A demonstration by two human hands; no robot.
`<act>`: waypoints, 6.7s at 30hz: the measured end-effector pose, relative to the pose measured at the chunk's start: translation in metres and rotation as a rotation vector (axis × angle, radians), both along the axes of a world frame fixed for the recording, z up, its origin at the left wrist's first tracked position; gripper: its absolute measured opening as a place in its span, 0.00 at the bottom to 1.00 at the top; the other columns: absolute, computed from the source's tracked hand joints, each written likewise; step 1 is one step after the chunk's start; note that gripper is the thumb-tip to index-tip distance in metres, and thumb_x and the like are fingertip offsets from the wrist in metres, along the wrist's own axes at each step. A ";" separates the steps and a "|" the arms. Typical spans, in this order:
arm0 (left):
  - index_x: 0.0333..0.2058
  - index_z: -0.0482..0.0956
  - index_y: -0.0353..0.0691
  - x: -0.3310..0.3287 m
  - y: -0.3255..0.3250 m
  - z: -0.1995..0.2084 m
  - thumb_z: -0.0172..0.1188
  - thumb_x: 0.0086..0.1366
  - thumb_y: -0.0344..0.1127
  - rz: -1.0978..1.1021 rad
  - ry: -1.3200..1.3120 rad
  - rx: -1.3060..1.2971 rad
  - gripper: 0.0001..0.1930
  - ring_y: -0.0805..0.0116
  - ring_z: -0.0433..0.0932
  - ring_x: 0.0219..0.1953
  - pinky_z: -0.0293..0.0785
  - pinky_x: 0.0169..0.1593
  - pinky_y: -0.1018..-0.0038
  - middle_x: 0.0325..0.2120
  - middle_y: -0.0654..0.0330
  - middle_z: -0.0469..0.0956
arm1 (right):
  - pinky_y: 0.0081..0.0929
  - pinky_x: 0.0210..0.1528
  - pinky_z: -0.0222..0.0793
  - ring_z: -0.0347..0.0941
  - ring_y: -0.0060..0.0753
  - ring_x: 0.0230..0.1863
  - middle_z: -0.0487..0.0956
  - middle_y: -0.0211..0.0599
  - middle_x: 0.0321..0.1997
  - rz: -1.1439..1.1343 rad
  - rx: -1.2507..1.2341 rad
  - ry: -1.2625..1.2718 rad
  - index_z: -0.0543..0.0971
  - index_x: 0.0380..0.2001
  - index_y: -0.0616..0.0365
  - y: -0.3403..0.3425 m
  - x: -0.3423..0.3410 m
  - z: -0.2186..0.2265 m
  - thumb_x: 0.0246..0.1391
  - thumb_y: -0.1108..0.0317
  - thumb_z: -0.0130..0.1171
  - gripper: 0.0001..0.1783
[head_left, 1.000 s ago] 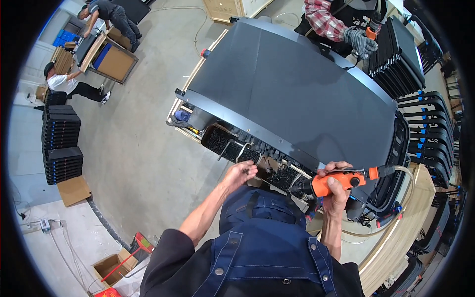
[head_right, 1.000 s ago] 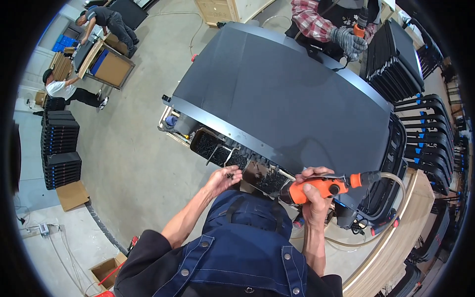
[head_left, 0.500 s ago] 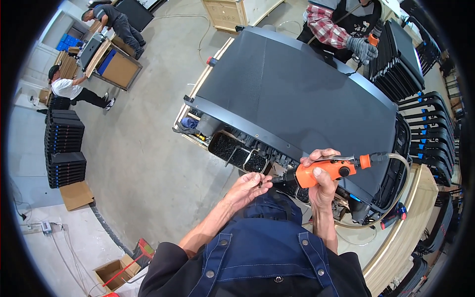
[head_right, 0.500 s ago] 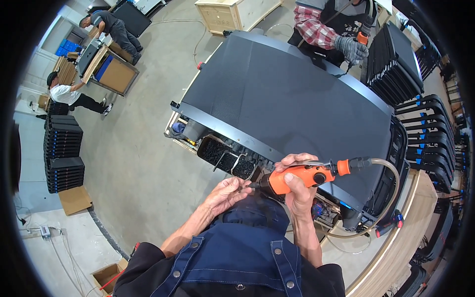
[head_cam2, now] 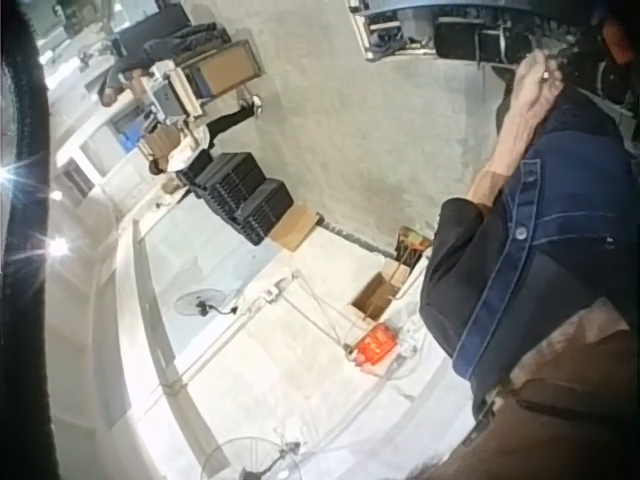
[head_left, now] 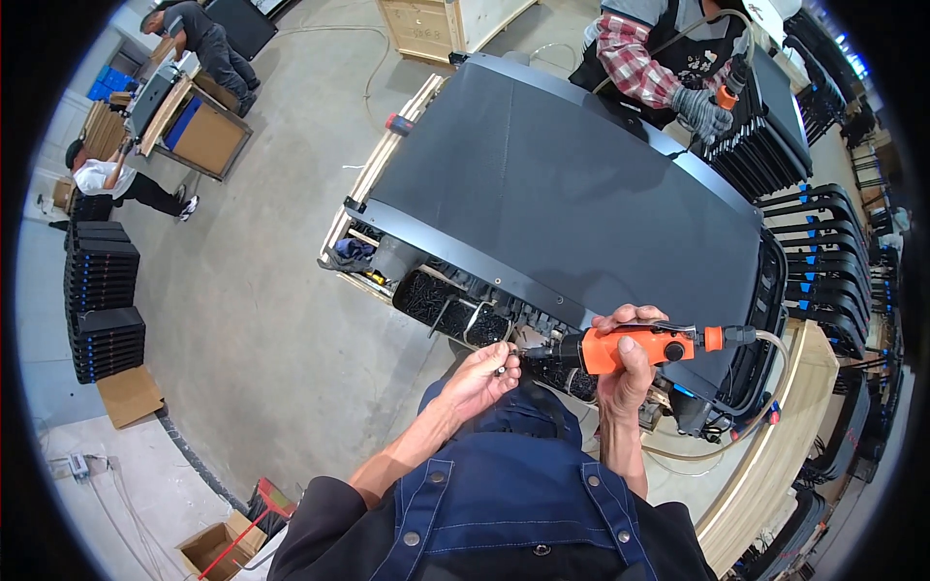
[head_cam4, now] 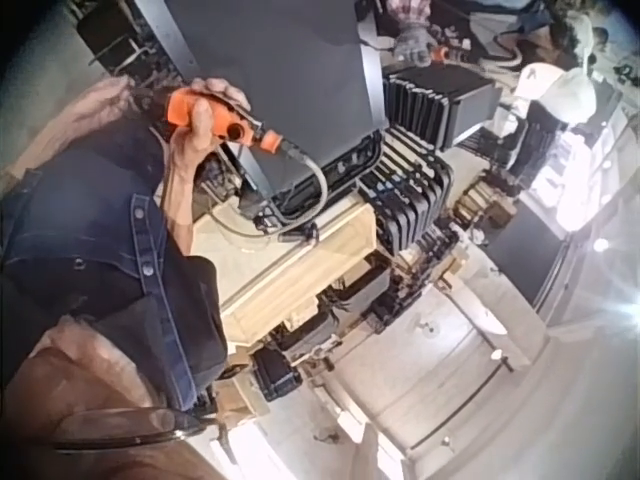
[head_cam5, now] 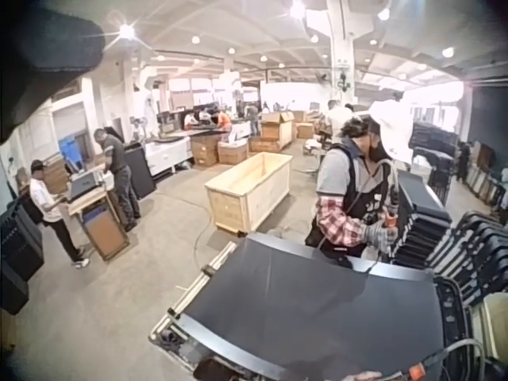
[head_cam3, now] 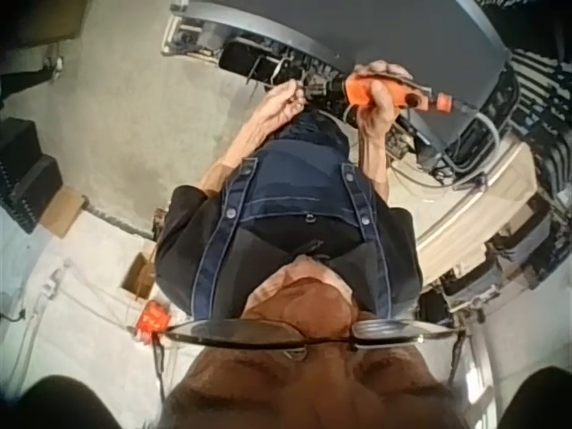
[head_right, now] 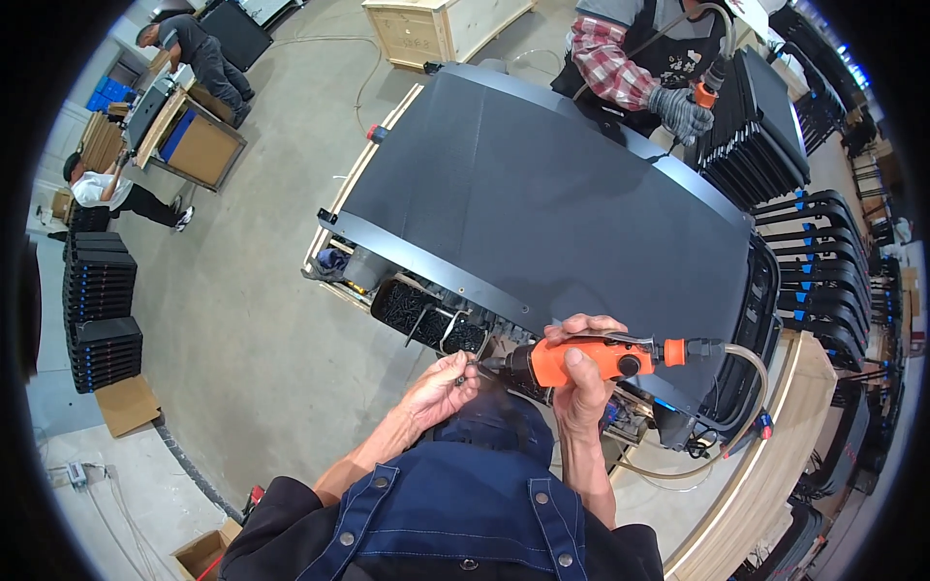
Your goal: Assembling the frame and electronic components of a treadmill using various power tools.
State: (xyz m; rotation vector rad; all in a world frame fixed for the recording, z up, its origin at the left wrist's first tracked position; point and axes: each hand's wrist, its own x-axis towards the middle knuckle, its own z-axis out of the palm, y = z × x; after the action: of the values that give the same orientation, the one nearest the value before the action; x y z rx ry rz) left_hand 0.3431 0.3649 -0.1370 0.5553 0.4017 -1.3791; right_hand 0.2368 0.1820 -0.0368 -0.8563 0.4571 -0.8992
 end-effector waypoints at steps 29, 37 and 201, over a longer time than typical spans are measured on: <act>0.43 0.76 0.44 0.084 -0.050 -0.026 0.57 0.72 0.49 -0.011 0.329 -0.199 0.14 0.84 0.59 0.19 0.56 0.23 0.84 0.23 0.73 0.68 | 0.41 0.51 0.76 0.79 0.38 0.44 0.78 0.45 0.47 -0.033 -0.464 0.192 0.68 0.51 0.56 0.021 0.116 0.001 0.50 0.77 0.66 0.26; 0.35 0.71 0.46 0.079 -0.044 -0.033 0.52 0.73 0.59 -0.109 0.065 0.055 0.21 0.81 0.60 0.19 0.55 0.22 0.81 0.21 0.72 0.65 | 0.41 0.44 0.80 0.83 0.43 0.35 0.83 0.45 0.30 0.340 -1.000 0.152 0.77 0.34 0.62 0.022 0.158 -0.006 0.37 0.82 0.68 0.17; 0.59 0.71 0.44 -0.053 -0.086 -0.281 0.58 0.72 0.40 -0.763 -0.788 0.600 0.20 0.58 0.82 0.41 0.81 0.43 0.65 0.50 0.55 0.77 | 0.24 0.42 0.71 0.75 0.22 0.35 0.76 0.27 0.34 -1.103 0.050 0.815 0.74 0.37 0.56 0.040 -0.358 -0.131 0.56 0.70 0.68 0.12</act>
State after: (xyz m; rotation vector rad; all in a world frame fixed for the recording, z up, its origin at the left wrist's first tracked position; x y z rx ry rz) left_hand 0.2901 0.2787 -0.4180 1.8076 -0.0834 -1.5974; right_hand -0.1212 0.2224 -0.1680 -0.8865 1.7625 -1.4937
